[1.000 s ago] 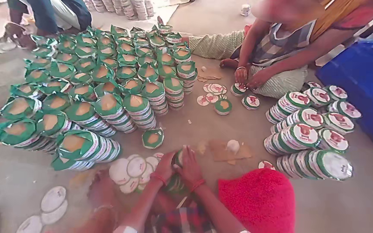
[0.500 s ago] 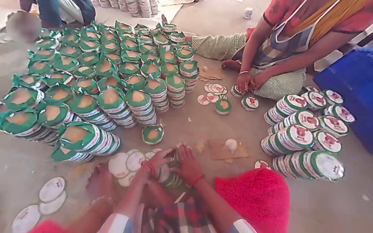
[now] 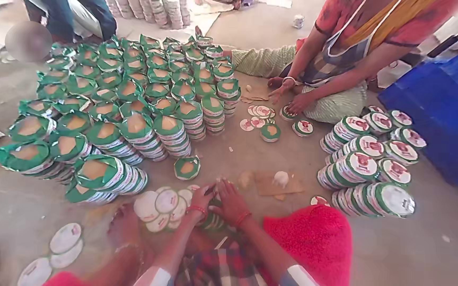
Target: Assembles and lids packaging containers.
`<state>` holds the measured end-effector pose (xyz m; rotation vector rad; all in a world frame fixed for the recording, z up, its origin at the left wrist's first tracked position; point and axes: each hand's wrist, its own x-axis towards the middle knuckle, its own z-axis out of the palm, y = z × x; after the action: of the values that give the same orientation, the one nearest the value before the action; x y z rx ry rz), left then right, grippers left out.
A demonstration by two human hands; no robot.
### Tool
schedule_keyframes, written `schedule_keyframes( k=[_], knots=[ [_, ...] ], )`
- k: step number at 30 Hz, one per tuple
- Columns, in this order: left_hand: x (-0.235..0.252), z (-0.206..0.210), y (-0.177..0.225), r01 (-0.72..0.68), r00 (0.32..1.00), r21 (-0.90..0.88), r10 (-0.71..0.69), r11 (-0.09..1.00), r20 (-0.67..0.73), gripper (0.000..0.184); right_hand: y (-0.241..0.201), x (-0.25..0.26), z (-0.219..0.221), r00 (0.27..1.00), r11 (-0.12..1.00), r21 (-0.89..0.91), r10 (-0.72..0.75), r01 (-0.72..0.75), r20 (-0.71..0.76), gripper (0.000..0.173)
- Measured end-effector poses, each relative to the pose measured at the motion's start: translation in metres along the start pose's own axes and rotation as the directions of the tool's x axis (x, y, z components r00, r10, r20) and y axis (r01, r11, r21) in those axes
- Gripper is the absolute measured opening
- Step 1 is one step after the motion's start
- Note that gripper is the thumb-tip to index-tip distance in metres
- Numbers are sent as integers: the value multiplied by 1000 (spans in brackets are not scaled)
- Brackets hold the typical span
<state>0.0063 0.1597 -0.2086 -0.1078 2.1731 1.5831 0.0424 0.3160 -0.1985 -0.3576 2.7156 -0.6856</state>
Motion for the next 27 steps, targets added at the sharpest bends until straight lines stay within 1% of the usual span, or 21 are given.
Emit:
schedule_keyframes(
  k=[2, 3, 4, 5, 7, 9, 13, 18, 20, 22, 23, 24, 25, 26, 27],
  knots=[
    [-1, -1, 2, 4, 1000, -49, -4, 999, 1, 39, 6, 4, -6, 998, 966, 258, 16, 0, -58, 78],
    [0, -2, 4, 4, 1000, -58, -4, 998, 1, 39, 10, 5, -8, 995, 939, 343, 9, 26, -102, 70],
    [0, -2, 4, -3, 1000, -44, 3, 999, 1, 39, 13, 7, -9, 994, 941, 337, 6, 32, -111, 66],
    [0, -1, 2, -6, 1000, -19, 6, 1000, 5, 39, 14, 6, -8, 997, 964, 267, 8, 15, -82, 64],
    [0, -1, -5, -43, 999, 45, 43, 998, 12, 40, 10, 6, 1, 997, 994, 111, 23, -15, -70, 67],
    [2, 0, -12, -80, 997, 54, 80, 995, 0, 41, 7, 6, 5, 997, 999, 42, 36, -34, -71, 68],
    [-1, 1, -9, -71, 997, 60, 70, 996, 12, 42, 4, 5, 2, 999, 999, 4, 35, -35, -28, 67],
    [-3, 0, -6, -76, 996, 4, 76, 997, 36, 43, 3, 5, -2, 1000, 1000, -8, 17, -17, 1, 72],
    [-5, 2, -5, -71, 997, 4, 71, 997, 38, 43, 9, 4, -4, 1000, 995, 95, -7, 8, -6, 73],
    [-7, 5, -4, -52, 998, -23, 53, 998, 24, 44, 18, 4, -7, 998, 945, 323, -40, 56, -55, 67],
    [-8, 7, -1, -31, 999, -53, 31, 998, 7, 42, 24, 4, -3, 989, 872, 479, -41, 103, -139, 64],
    [-8, 9, 2, -21, 1000, -83, 19, 996, -24, 40, 28, 6, -1, 970, 768, 621, 1, 154, -242, 64],
    [-7, 11, 5, -14, 998, -93, 8, 996, -60, 38, 31, 6, -3, 951, 711, 680, 53, 178, -304, 63],
    [-7, 15, 7, -8, 996, -93, -1, 996, -94, 37, 34, 5, -8, 942, 748, 648, 96, 145, -321, 61],
    [-7, 19, 7, -1, 992, -91, -10, 996, -127, 37, 37, 4, -13, 945, 824, 561, 116, 80, -305, 60]
  ],
)
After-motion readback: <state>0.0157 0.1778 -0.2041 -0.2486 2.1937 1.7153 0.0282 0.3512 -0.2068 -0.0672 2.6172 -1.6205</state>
